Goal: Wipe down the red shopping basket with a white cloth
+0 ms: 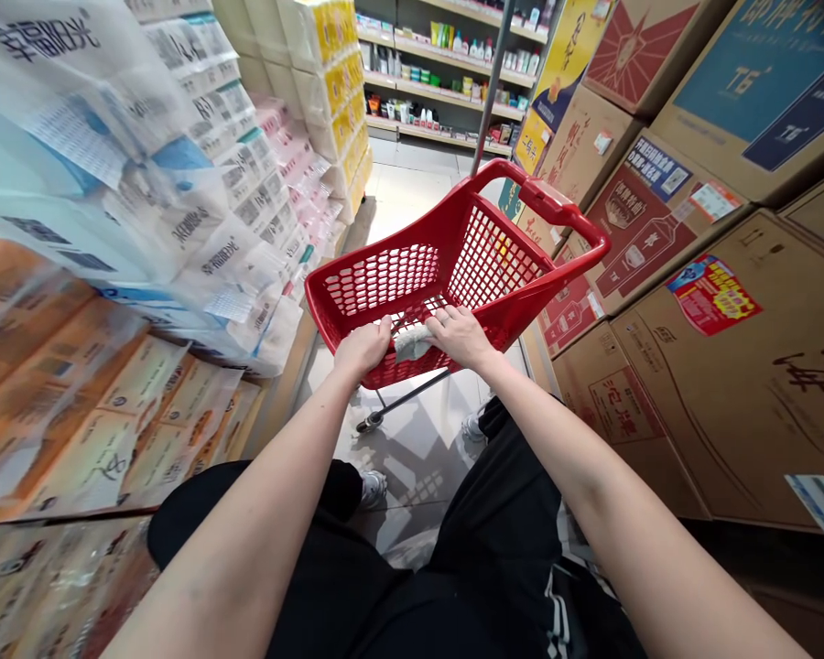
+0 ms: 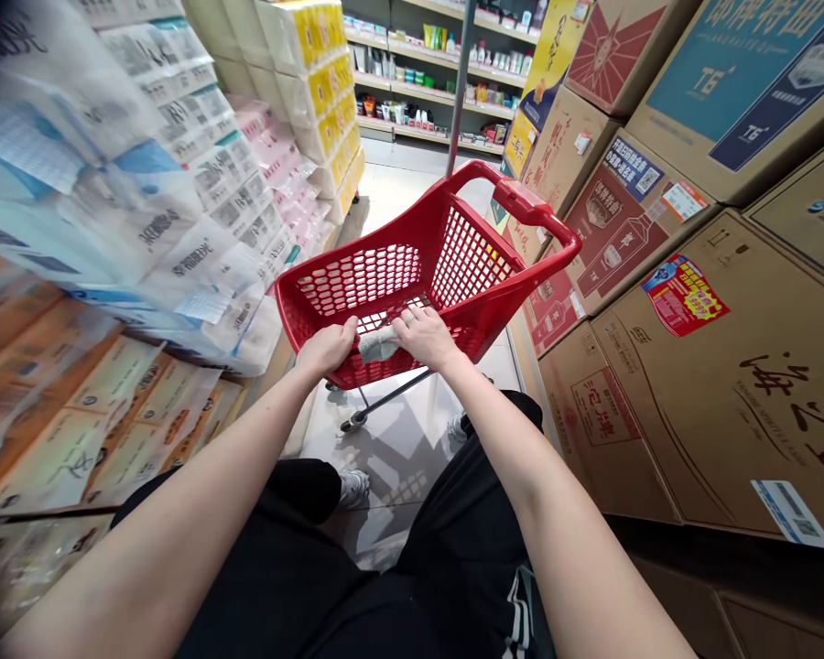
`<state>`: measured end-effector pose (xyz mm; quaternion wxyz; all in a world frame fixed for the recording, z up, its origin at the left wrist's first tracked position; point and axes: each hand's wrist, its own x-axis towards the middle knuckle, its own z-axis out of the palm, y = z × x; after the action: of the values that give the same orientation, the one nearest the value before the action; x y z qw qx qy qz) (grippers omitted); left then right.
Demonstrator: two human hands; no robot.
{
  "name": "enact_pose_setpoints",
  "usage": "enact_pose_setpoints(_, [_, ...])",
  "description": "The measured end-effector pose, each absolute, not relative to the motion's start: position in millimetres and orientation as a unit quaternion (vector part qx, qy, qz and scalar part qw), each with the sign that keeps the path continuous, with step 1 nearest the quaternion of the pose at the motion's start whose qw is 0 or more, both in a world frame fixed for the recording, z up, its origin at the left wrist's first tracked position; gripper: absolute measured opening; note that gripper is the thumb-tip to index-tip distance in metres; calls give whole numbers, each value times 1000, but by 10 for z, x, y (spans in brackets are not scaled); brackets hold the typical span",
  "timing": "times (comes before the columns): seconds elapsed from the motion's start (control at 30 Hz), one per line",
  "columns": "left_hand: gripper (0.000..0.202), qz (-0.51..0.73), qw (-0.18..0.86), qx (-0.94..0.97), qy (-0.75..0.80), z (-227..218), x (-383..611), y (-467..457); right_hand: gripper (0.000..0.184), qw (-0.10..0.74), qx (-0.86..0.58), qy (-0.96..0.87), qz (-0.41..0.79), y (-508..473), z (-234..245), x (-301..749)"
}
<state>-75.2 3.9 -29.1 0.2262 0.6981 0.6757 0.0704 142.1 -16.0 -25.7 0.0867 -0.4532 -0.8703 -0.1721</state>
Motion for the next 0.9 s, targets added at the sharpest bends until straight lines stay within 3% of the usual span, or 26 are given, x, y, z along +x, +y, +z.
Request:
enact_pose_setpoints(0.27, [83, 81, 231, 697, 674, -271, -711, 17, 35, 73, -506, -832, -214, -52, -170, 2052])
enact_pose_setpoints(0.67, [84, 63, 219, 703, 674, -274, -728, 2, 37, 129, -461, -857, -188, -151, -397, 1316])
enact_pose_setpoints(0.9, [84, 69, 230, 703, 669, -279, -743, 46, 41, 97, -468, -858, -187, -61, -252, 1739])
